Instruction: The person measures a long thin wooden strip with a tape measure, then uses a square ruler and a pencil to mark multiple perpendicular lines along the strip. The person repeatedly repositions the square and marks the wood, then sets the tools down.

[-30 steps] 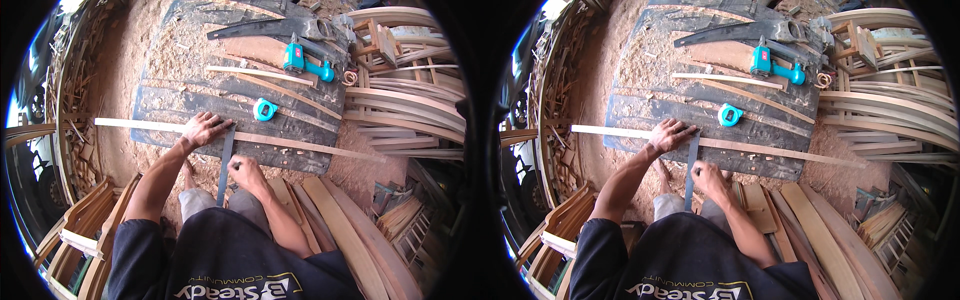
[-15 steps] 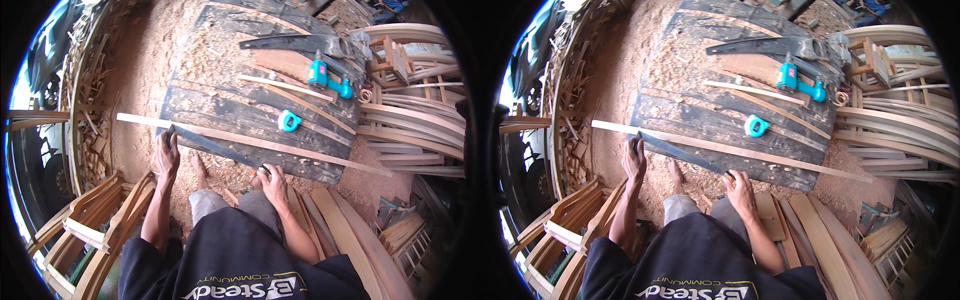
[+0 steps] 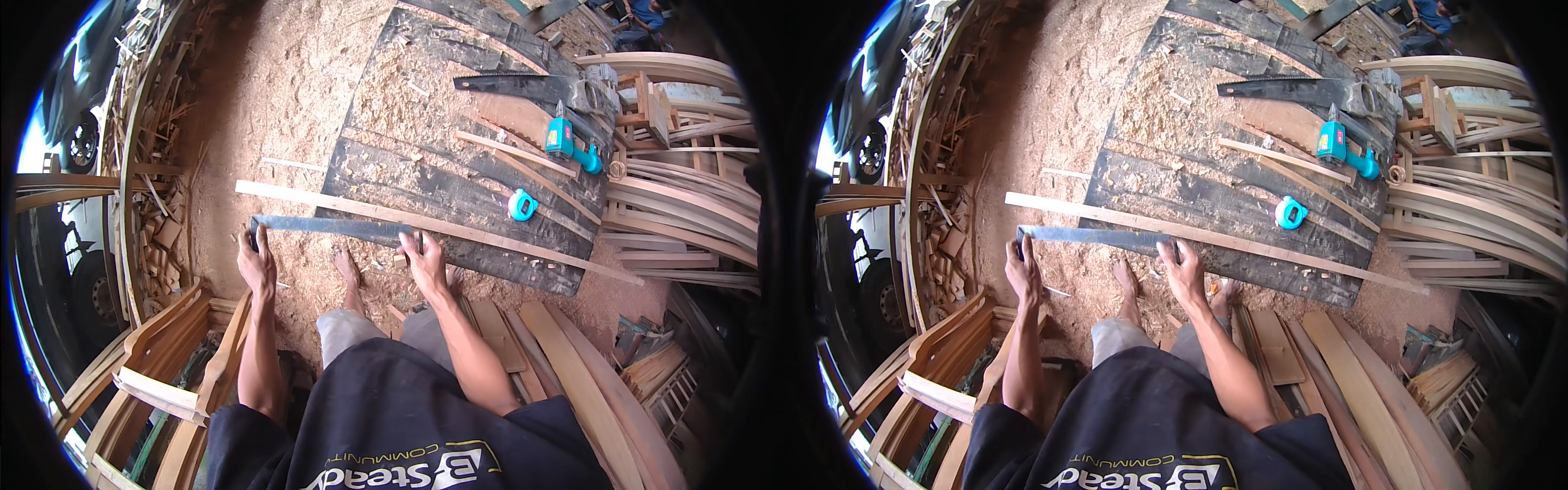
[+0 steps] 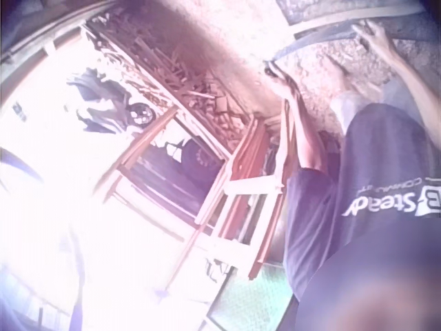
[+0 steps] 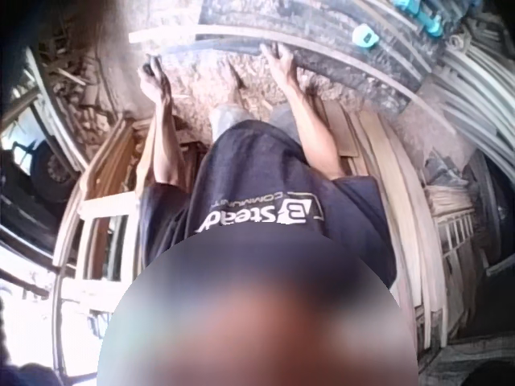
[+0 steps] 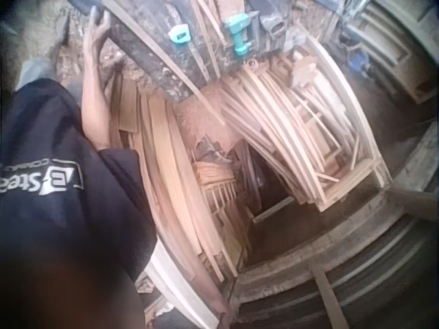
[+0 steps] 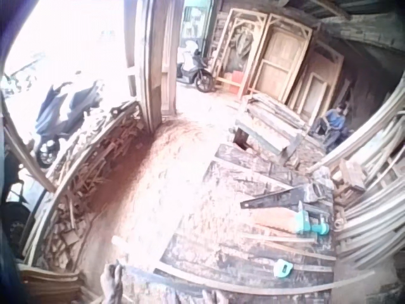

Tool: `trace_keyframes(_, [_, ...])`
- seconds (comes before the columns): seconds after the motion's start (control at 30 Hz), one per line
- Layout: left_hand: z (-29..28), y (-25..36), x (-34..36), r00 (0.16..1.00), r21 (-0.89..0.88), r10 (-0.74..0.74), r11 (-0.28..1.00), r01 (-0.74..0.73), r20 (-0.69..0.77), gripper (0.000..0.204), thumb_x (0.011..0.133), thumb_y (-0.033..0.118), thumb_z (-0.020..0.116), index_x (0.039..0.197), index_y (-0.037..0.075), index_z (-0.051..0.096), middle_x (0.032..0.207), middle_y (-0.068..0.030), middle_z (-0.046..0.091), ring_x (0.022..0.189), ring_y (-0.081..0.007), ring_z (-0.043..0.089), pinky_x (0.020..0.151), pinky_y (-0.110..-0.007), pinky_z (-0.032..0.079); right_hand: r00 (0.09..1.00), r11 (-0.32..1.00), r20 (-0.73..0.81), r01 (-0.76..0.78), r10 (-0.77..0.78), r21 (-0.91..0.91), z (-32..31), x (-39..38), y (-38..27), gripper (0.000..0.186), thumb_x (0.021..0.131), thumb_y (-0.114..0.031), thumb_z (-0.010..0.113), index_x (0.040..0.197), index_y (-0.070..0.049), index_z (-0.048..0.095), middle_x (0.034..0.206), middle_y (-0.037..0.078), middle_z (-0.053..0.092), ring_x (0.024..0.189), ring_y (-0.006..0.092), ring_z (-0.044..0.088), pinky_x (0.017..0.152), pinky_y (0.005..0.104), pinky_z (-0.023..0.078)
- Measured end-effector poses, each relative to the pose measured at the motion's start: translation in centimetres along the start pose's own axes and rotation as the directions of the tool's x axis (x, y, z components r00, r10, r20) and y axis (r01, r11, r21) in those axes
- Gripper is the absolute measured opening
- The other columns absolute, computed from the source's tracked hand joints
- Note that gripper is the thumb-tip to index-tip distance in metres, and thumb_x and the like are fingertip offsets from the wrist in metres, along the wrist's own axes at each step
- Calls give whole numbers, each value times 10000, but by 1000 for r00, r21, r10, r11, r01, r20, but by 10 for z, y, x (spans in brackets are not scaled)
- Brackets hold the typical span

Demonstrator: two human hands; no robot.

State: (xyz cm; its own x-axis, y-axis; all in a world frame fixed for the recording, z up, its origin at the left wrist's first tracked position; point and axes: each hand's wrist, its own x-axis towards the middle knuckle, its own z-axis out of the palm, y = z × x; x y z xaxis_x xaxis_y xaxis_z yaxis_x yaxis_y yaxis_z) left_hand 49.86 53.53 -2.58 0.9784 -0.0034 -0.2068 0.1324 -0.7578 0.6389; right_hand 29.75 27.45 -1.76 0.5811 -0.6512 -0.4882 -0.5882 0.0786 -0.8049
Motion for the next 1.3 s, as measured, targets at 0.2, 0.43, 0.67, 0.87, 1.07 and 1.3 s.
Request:
trace_keyframes(0.2, [8, 5, 48, 997, 206, 46, 977, -57, 60, 722, 937, 689, 528, 1196, 25, 643, 1075, -241, 719, 985, -374, 694, 888, -539, 513, 991, 990, -126, -53, 37, -128, 31, 24, -13, 472, 937, -511, 683, 864, -44, 695, 680, 106, 709, 601, 214, 661, 589, 402, 482])
trace_keyframes(0.43, [8, 2, 50, 999, 240, -19, 971, 7, 47, 785, 876, 754, 568, 1102, 10, 680, 955, -201, 734, 869, -316, 708, 832, -487, 553, 978, 944, -196, -132, 74, -301, 40, 31, -16, 627, 886, -628, 673, 712, -28, 620, 613, 197, 638, 567, 350, 625, 584, 486, 456])
trace_keyframes(0.67, [11, 6, 52, 999, 291, 19, 956, -27, 32, 801, 895, 746, 551, 1114, -13, 680, 930, -200, 736, 846, -341, 707, 819, -503, 533, 973, 915, -229, -87, -7, -395, 34, 27, -23, 652, 908, -596, 675, 581, -62, 494, 488, 92, 500, 451, 244, 465, 531, 444, 383])
trace_keyframes(0.87, [13, 13, 52, 998, 295, -7, 956, -11, 59, 789, 903, 724, 559, 1175, -8, 668, 987, -221, 741, 904, -360, 716, 853, -502, 535, 983, 927, -166, -136, 82, -349, 29, 30, -11, 582, 948, -560, 629, 736, -19, 664, 645, 214, 651, 585, 370, 639, 588, 474, 466])
trace_keyframes(1.07, [11, 16, 54, 995, 275, 70, 957, -88, 75, 666, 954, 665, 523, 1274, 93, 637, 1070, -216, 734, 966, -382, 709, 874, -501, 526, 979, 923, -189, -138, 73, -359, 34, 32, -8, 534, 971, -532, 612, 805, -32, 703, 607, 124, 668, 559, 276, 665, 593, 420, 501])
trace_keyframes(1.3, [14, 16, 55, 992, 308, 106, 943, -123, 72, 653, 971, 656, 500, 1317, 112, 596, 1066, -220, 733, 953, -394, 705, 852, -498, 519, 949, 957, -233, -250, 212, -149, 17, 19, -21, 557, 1057, -496, 469, 854, -33, 705, 614, 88, 639, 584, 184, 641, 612, 363, 516])
